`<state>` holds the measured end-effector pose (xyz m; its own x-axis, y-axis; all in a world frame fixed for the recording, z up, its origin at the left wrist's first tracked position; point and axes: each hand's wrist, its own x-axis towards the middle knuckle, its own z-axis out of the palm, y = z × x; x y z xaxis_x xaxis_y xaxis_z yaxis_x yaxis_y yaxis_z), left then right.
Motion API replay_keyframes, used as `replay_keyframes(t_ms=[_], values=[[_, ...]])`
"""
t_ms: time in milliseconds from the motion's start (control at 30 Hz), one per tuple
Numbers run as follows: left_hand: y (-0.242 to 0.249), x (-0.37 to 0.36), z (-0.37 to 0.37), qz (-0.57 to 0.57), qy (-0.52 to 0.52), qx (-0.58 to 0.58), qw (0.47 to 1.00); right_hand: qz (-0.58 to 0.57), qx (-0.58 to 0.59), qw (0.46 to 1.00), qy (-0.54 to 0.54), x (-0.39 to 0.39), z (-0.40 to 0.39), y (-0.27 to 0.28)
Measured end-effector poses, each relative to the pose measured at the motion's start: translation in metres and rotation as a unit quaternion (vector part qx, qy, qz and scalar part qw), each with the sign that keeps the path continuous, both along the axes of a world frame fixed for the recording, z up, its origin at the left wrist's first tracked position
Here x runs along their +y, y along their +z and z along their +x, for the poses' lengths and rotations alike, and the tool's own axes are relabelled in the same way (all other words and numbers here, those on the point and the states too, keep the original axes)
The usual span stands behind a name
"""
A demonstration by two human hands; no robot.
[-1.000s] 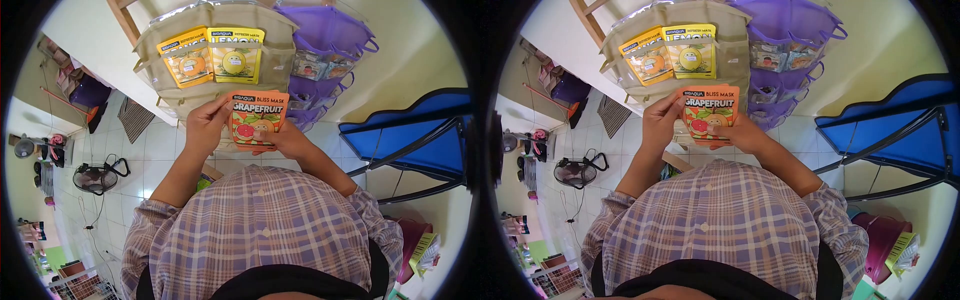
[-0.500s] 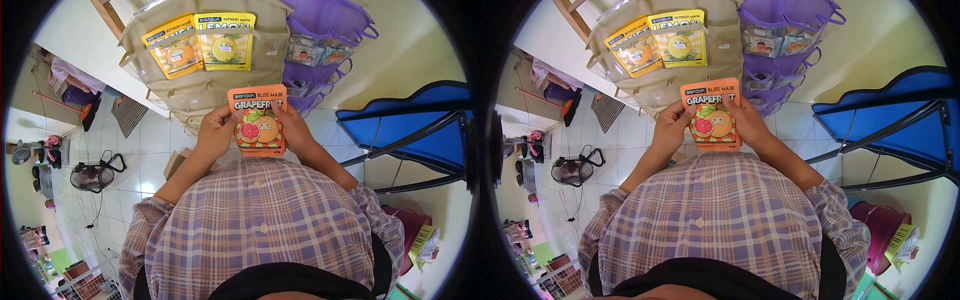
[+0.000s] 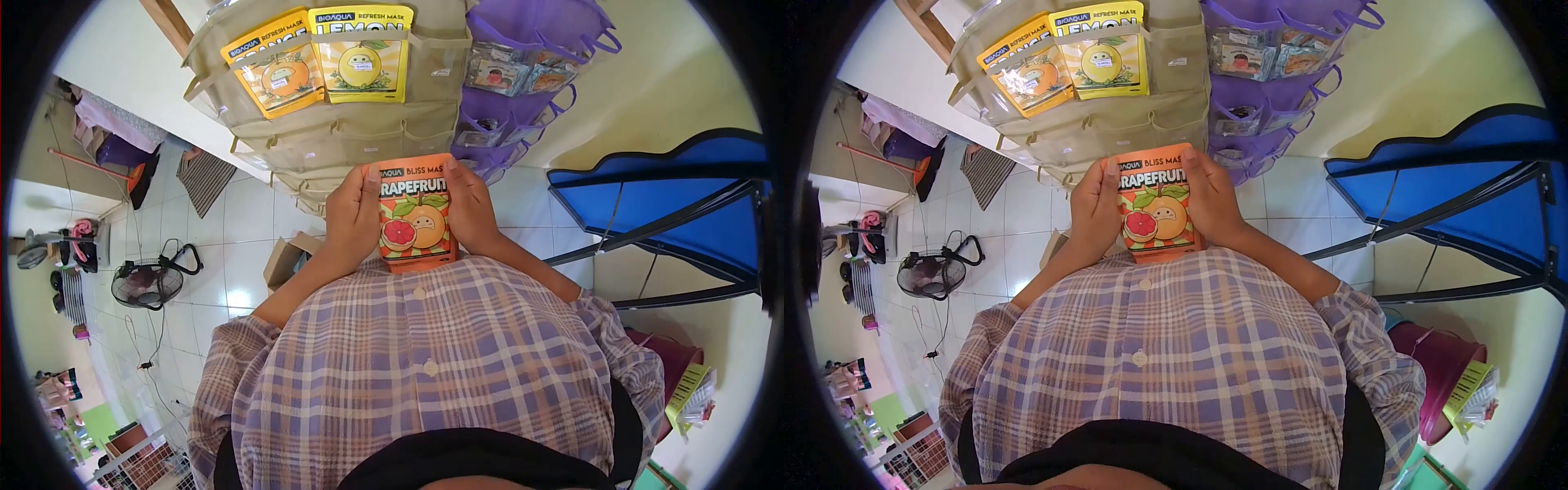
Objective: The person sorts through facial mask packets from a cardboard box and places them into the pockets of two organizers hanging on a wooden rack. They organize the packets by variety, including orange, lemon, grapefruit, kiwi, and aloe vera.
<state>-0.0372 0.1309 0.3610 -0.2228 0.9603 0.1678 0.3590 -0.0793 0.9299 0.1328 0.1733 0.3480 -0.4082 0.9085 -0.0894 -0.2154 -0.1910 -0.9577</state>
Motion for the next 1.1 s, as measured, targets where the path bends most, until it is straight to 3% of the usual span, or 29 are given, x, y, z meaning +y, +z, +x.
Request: replay_keyframes(t_ms=[67,200,267,300,367,500,567,667,700,767,867,1000,1067,1100], values=[[-0.014,0.000,0.000,0.014,-0.030,-0.094,0.995,0.048,-0.033,0.995,-0.084,-0.003,-0.005,-0.002],[-0.024,-0.005,0.003,0.008,0.005,-0.028,1.000,0.008,0.030,0.993,-0.115,-0.010,-0.008,0.003],[-0.029,-0.006,0.002,-0.010,0.027,-0.060,0.998,0.112,-0.016,0.987,-0.111,-0.012,-0.004,-0.025],[-0.025,-0.007,0.005,-0.011,0.028,-0.060,0.998,0.111,-0.016,0.988,-0.110,-0.014,-0.001,-0.030],[-0.014,-0.009,0.017,-0.017,-0.003,-0.315,0.949,0.134,-0.094,0.980,-0.112,-0.018,0.006,-0.039],[-0.028,-0.015,0.017,-0.022,-0.043,-0.272,0.961,0.100,-0.079,0.977,-0.170,-0.019,0.000,-0.032],[-0.034,-0.010,0.015,-0.014,-0.017,-0.174,0.985,0.045,-0.052,0.983,-0.169,-0.016,-0.001,-0.040],[-0.036,-0.001,0.006,-0.013,0.030,-0.079,0.996,0.078,-0.104,0.977,-0.172,-0.016,-0.001,-0.046],[-0.031,0.000,0.007,-0.015,0.029,-0.080,0.996,0.076,-0.105,0.976,-0.172,-0.016,-0.001,-0.043],[-0.017,0.003,0.013,-0.025,0.007,-0.240,0.971,0.133,-0.162,0.962,-0.173,-0.013,-0.001,-0.038],[-0.017,0.001,0.020,-0.006,-0.045,-0.302,0.952,0.154,-0.135,0.952,-0.227,-0.006,-0.005,-0.027],[-0.024,-0.006,0.016,-0.022,-0.061,-0.245,0.967,0.205,-0.136,0.941,-0.231,-0.003,-0.005,-0.038],[-0.028,-0.005,0.012,-0.057,-0.073,-0.229,0.969,0.077,-0.040,0.979,-0.185,-0.008,-0.004,-0.027],[-0.029,-0.005,0.014,-0.057,-0.072,-0.230,0.969,0.077,-0.041,0.979,-0.184,-0.008,-0.005,-0.027]])
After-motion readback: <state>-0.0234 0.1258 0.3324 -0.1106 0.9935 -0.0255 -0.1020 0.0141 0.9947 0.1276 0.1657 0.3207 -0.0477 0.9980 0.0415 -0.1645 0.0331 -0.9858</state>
